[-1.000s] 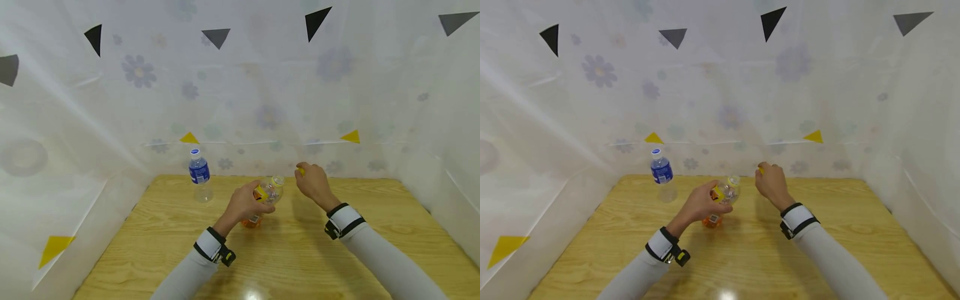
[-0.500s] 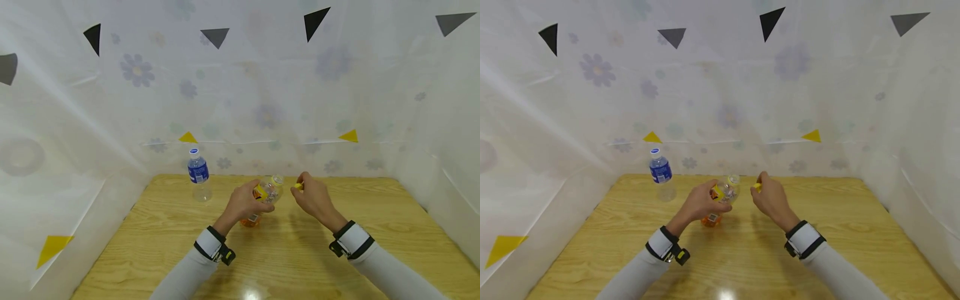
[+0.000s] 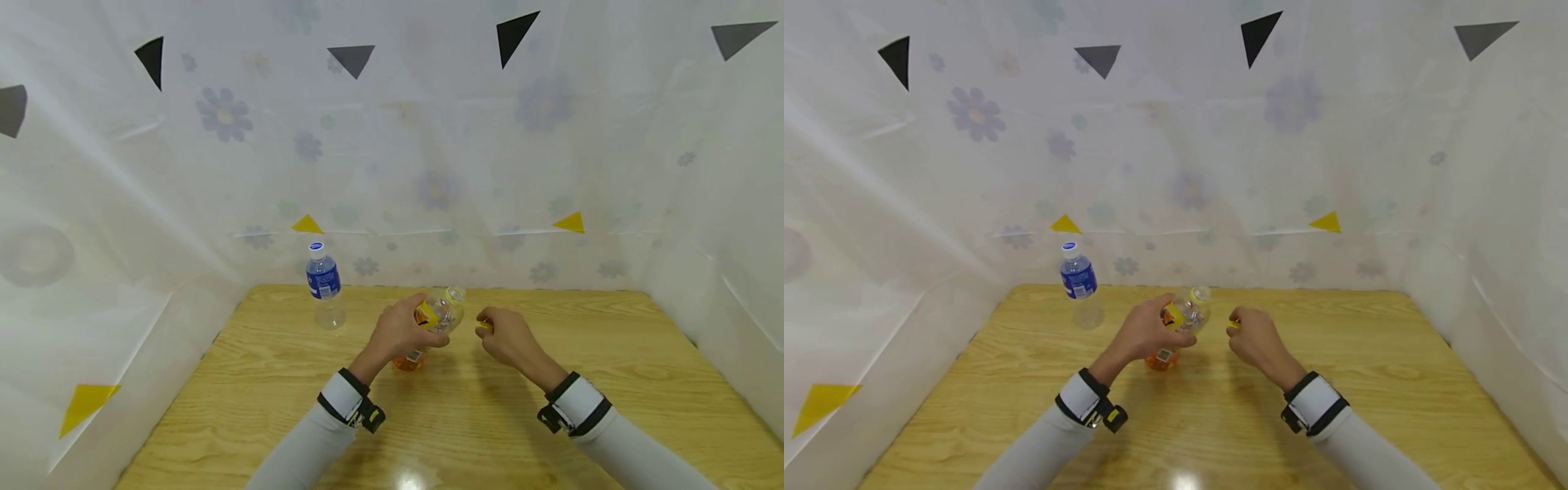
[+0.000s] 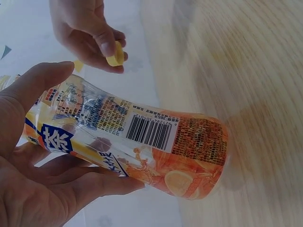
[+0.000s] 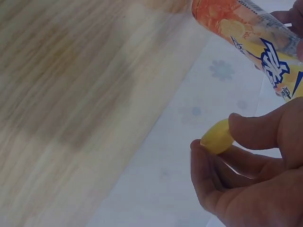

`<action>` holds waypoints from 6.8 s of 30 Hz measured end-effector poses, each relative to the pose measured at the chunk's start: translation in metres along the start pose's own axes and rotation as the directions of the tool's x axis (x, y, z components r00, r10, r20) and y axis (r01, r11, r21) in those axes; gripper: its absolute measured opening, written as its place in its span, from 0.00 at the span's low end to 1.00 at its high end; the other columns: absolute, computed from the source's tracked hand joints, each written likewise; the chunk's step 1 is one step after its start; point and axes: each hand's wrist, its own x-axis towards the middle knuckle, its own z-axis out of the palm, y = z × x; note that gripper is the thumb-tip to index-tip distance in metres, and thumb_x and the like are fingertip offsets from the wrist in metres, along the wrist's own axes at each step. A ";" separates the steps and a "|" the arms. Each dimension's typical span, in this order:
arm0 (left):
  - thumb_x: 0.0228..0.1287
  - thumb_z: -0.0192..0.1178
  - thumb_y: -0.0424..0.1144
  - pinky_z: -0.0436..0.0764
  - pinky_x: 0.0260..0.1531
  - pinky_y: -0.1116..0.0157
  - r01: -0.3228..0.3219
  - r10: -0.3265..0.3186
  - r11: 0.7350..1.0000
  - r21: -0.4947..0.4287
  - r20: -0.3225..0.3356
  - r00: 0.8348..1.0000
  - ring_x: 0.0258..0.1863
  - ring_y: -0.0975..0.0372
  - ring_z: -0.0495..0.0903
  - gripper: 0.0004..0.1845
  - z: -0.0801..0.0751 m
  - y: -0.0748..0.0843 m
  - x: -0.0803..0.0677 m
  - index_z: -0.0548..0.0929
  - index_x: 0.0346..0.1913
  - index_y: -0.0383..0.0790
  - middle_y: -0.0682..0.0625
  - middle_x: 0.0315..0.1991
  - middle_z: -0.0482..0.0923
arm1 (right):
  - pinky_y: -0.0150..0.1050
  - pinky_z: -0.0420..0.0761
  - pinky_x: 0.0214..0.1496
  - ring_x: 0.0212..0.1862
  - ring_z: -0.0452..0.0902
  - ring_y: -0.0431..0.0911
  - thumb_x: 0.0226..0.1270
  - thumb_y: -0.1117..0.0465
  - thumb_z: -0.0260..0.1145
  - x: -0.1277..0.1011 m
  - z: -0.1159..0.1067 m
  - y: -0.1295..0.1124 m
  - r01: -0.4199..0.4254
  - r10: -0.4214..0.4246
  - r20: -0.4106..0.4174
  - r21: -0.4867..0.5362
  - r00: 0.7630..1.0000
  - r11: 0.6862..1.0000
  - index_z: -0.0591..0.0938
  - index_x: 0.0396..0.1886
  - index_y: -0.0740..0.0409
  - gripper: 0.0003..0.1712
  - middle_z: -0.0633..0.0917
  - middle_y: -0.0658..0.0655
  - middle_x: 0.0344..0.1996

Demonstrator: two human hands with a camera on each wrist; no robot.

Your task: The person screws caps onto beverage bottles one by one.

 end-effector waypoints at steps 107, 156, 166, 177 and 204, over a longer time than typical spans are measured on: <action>0.52 0.76 0.53 0.81 0.36 0.64 0.008 -0.008 1.000 -0.013 0.012 1.000 0.38 0.63 0.83 0.41 0.000 0.001 -0.001 0.75 0.69 0.46 0.51 0.46 0.85 | 0.58 0.80 0.55 0.55 0.80 0.60 0.68 0.74 0.64 -0.011 -0.052 -0.066 0.316 -0.297 -0.181 0.091 0.938 0.944 0.76 0.68 0.58 0.29 0.82 0.64 0.58; 0.52 0.75 0.54 0.80 0.31 0.66 -0.005 0.005 1.000 -0.018 0.008 1.000 0.33 0.66 0.80 0.33 0.001 0.000 -0.002 0.79 0.61 0.49 0.55 0.40 0.83 | 0.54 0.82 0.46 0.44 0.84 0.54 0.71 0.54 0.69 -0.013 -0.043 -0.069 0.213 -0.181 -0.217 0.133 0.959 0.968 0.80 0.55 0.64 0.21 0.87 0.59 0.40; 0.52 0.76 0.54 0.80 0.32 0.66 -0.010 0.010 1.000 0.002 0.014 1.000 0.34 0.65 0.81 0.34 0.001 0.001 0.000 0.79 0.62 0.47 0.53 0.42 0.84 | 0.67 0.72 0.57 0.62 0.72 0.67 0.70 0.55 0.69 -0.016 -0.054 -0.072 0.216 -0.205 -0.147 0.063 0.968 0.974 0.66 0.77 0.56 0.39 0.79 0.68 0.60; 0.52 0.76 0.54 0.81 0.35 0.64 0.003 -0.003 1.000 -0.003 0.019 1.000 0.37 0.63 0.82 0.43 0.000 -0.001 -0.002 0.73 0.71 0.44 0.50 0.47 0.84 | 0.59 0.80 0.53 0.56 0.79 0.60 0.71 0.73 0.61 -0.015 -0.049 -0.074 0.307 -0.283 -0.215 0.083 0.935 0.948 0.81 0.62 0.57 0.22 0.83 0.64 0.58; 0.52 0.76 0.53 0.79 0.30 0.66 -0.002 0.003 1.000 -0.011 0.018 1.000 0.33 0.65 0.80 0.34 0.000 0.002 -0.002 0.78 0.62 0.47 0.53 0.40 0.83 | 0.50 0.78 0.41 0.42 0.81 0.54 0.70 0.59 0.70 -0.011 -0.043 -0.067 0.284 -0.253 -0.312 0.060 0.916 0.957 0.84 0.51 0.63 0.16 0.84 0.60 0.38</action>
